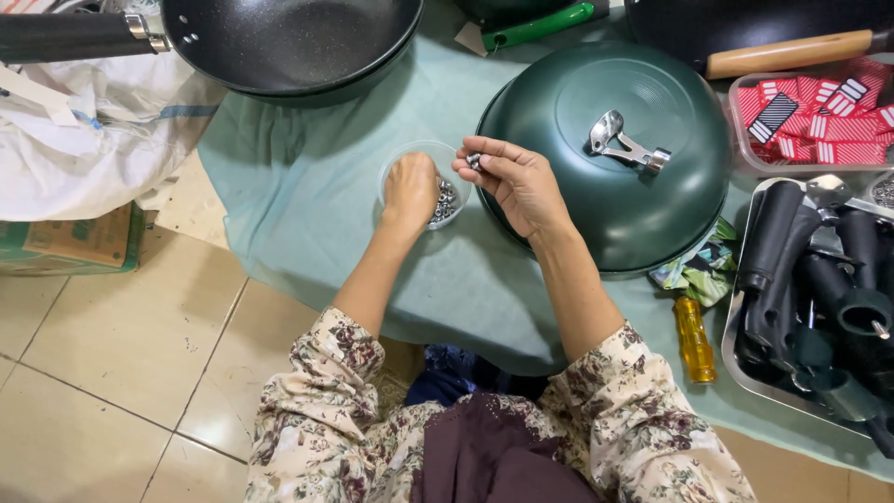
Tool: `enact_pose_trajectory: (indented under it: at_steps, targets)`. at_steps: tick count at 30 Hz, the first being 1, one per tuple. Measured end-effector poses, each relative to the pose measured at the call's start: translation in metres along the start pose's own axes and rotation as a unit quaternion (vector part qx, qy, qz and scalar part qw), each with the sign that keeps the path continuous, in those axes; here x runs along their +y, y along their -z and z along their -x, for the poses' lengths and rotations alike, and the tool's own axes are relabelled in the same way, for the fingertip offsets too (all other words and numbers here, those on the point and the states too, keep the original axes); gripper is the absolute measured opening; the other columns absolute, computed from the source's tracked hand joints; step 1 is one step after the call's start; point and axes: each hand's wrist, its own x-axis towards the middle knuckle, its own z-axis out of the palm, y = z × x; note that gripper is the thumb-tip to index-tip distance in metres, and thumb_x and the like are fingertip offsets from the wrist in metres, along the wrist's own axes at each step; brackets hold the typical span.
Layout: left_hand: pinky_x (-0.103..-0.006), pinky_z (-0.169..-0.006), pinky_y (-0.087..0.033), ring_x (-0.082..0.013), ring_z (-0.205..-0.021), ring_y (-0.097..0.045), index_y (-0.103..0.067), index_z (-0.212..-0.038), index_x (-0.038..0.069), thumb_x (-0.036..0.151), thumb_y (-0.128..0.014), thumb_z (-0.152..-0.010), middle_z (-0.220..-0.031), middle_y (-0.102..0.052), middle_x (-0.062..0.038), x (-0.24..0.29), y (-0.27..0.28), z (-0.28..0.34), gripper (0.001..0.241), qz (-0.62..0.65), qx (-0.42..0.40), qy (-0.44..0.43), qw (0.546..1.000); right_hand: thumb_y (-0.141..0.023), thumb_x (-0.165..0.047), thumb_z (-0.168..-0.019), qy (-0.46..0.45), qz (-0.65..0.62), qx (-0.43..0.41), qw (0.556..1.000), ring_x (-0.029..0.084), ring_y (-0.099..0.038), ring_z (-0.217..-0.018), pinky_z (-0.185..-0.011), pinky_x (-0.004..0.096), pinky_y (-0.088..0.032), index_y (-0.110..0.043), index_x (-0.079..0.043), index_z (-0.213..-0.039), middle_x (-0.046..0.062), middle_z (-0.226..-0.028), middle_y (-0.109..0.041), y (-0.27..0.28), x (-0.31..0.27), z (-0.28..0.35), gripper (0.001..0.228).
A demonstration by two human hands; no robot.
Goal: Assembling metal handle brackets onto various pans using screws and a screwdriver
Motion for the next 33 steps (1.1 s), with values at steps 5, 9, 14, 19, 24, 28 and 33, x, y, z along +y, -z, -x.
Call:
enact_pose_trajectory:
  at_steps: [5,9,14,19,24,28,33]
  targets:
    - [-0.0566,-0.082,-0.062,-0.0468,-0.097,-0.073,-0.08,-0.091,0.003,0.011,-0.076,-0.083,-0.093,-0.075,-0.024,0.002,0.008,0.005,0.012,-0.016,-0.015,-0.004,1.0,-0.059,0.006,-0.095,-0.001,-0.002,0.005,1.0,0.034,-0.077,-0.101,-0.093,0.039,-0.067,-0.066,0.013,-0.123,0.031,-0.112,-0.071,0.0,0.001,0.0,0.03]
    - [-0.0583,-0.08,-0.062,-0.0473,-0.096,-0.073,-0.077,-0.093,-0.001,0.007,-0.076,-0.083,-0.091,-0.075,-0.025,-0.002,0.001,0.003,0.014,-0.023,-0.005,-0.012,1.0,-0.058,0.006,-0.095,0.0,0.003,-0.003,1.0,0.034,-0.077,-0.101,-0.094,0.039,-0.067,-0.066,0.013,-0.124,0.032,-0.113,-0.071,0.002,0.002,-0.001,0.031]
    - [-0.057,-0.082,-0.057,-0.0448,-0.095,-0.072,-0.077,-0.095,0.01,0.027,-0.071,-0.086,-0.083,-0.074,-0.02,0.001,0.018,0.005,0.02,0.161,0.021,-0.002,0.987,-0.061,0.005,-0.095,-0.003,-0.017,0.027,0.999,0.034,-0.077,-0.1,-0.095,0.041,-0.066,-0.065,0.012,-0.127,0.031,-0.112,-0.072,0.005,0.005,-0.003,0.033]
    - [-0.0246,-0.055,-0.046,-0.0107,-0.067,-0.053,-0.07,-0.102,0.003,0.023,-0.07,-0.084,-0.07,-0.059,-0.002,0.03,0.07,0.033,0.027,0.461,0.007,0.05,0.886,-0.063,0.001,-0.096,0.017,-0.039,0.052,0.998,0.031,-0.076,-0.104,-0.098,0.04,-0.065,-0.063,0.011,-0.13,0.027,-0.114,-0.072,0.009,0.017,-0.01,0.035]
    - [-0.0279,-0.057,-0.052,-0.011,-0.071,-0.06,-0.071,-0.093,0.01,0.025,-0.067,-0.079,-0.07,-0.067,-0.004,0.059,0.07,0.036,0.02,0.441,0.028,0.013,0.897,-0.064,-0.006,-0.099,-0.012,-0.104,0.073,0.992,0.033,-0.074,-0.108,-0.103,0.045,-0.061,-0.064,0.011,-0.13,0.026,-0.115,-0.071,0.011,0.032,-0.012,0.034]
    - [-0.0464,-0.088,-0.055,-0.0323,-0.097,-0.07,-0.071,-0.095,0.014,0.025,-0.062,-0.083,-0.094,-0.074,-0.013,0.085,0.043,0.035,0.018,0.343,0.087,-0.036,0.934,-0.066,-0.021,-0.102,-0.035,-0.178,0.079,0.98,0.031,-0.072,-0.11,-0.105,0.046,-0.06,-0.07,0.003,-0.125,0.02,-0.116,-0.071,0.038,0.056,-0.028,0.034]
    - [-0.0501,-0.09,-0.053,-0.0405,-0.097,-0.067,-0.067,-0.095,0.008,0.012,-0.052,-0.088,-0.092,-0.066,-0.02,0.105,0.025,0.043,0.018,0.358,0.134,-0.132,0.915,-0.059,-0.021,-0.105,-0.016,-0.239,0.086,0.967,0.029,-0.071,-0.11,-0.106,0.045,-0.059,-0.07,0.001,-0.123,0.019,-0.116,-0.07,0.06,0.078,-0.043,0.03]
